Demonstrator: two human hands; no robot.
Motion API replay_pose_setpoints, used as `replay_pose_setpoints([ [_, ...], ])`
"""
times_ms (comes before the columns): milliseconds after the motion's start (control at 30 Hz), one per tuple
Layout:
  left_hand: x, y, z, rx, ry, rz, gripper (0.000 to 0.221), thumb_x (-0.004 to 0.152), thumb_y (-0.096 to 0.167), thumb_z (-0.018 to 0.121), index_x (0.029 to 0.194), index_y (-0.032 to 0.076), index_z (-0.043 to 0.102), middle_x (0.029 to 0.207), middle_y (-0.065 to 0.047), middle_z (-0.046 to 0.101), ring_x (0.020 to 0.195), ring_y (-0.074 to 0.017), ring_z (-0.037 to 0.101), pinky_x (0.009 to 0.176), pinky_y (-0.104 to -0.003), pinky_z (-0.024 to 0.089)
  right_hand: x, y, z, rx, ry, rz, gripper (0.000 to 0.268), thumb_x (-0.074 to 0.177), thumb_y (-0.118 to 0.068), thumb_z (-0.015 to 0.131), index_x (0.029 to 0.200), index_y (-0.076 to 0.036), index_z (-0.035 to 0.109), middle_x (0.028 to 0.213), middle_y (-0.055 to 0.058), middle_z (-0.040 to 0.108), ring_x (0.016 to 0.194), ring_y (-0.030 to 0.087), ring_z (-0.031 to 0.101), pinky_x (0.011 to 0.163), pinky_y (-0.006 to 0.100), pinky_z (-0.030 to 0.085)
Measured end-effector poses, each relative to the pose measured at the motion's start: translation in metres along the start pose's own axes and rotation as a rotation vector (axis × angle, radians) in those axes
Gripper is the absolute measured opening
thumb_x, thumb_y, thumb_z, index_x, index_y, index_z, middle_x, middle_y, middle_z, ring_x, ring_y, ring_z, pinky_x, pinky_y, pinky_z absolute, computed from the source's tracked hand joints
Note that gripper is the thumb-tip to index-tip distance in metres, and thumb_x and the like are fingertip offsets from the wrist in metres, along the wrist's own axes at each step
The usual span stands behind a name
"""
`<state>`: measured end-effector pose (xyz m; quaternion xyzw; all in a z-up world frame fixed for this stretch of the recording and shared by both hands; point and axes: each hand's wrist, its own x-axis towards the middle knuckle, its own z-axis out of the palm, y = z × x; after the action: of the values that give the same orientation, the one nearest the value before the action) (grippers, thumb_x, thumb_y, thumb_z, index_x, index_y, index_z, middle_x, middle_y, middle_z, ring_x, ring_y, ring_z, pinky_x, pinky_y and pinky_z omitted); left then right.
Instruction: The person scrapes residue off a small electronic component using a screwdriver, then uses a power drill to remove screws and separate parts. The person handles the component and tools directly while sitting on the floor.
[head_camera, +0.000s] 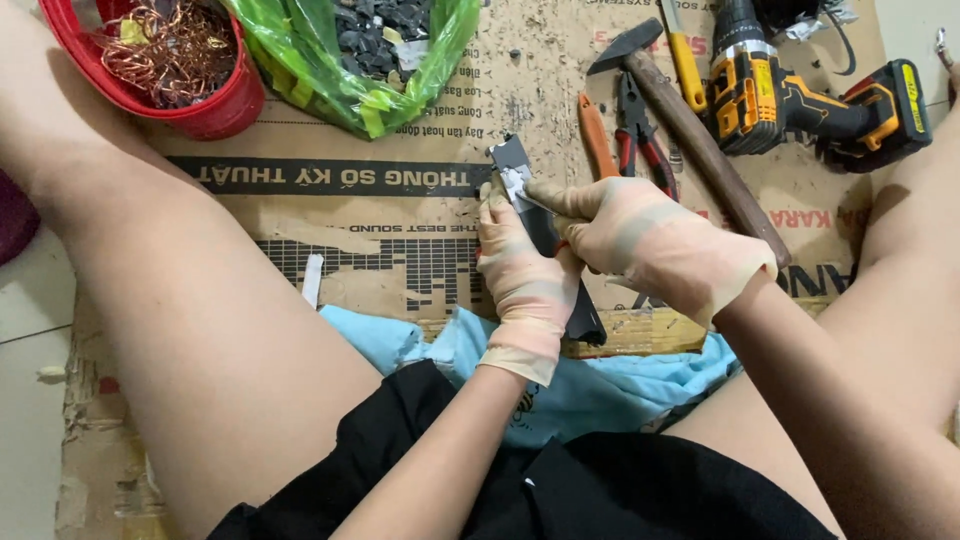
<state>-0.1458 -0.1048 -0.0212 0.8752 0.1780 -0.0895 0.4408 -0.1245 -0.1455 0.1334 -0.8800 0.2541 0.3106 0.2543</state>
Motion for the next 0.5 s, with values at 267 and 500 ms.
replay_pose_setpoints([
  [267, 0.004, 0.0, 0.002, 0.091, -0.051, -0.04, 0.089, 0.066, 0.035, 0.081, 0.139, 0.012, 0.036, 0.148, -0.003, 0.037, 0.135, -0.026, 0.05, 0.103, -0.041, 0.055, 0.009, -0.008, -0.004, -0.236, 0.007, -0.07, 0.034, 0.092, -0.016, 0.056, 0.11, -0.033, 0.081, 0.096, 0.013, 0.078, 0.085, 0.025, 0.076, 0.068, 0.04, 0.064],
  [500, 0.007, -0.001, -0.006, 0.093, -0.117, 0.01, 0.098, 0.066, 0.03, 0.086, 0.144, 0.003, 0.034, 0.152, -0.011, 0.034, 0.137, -0.0356, 0.047, 0.103, -0.048, 0.055, 0.024, -0.003, 0.001, -0.23, -0.013, -0.118, 0.033, 0.096, -0.011, 0.056, 0.106, -0.027, 0.083, 0.099, 0.013, 0.079, 0.087, 0.027, 0.075, 0.073, 0.041, 0.063],
])
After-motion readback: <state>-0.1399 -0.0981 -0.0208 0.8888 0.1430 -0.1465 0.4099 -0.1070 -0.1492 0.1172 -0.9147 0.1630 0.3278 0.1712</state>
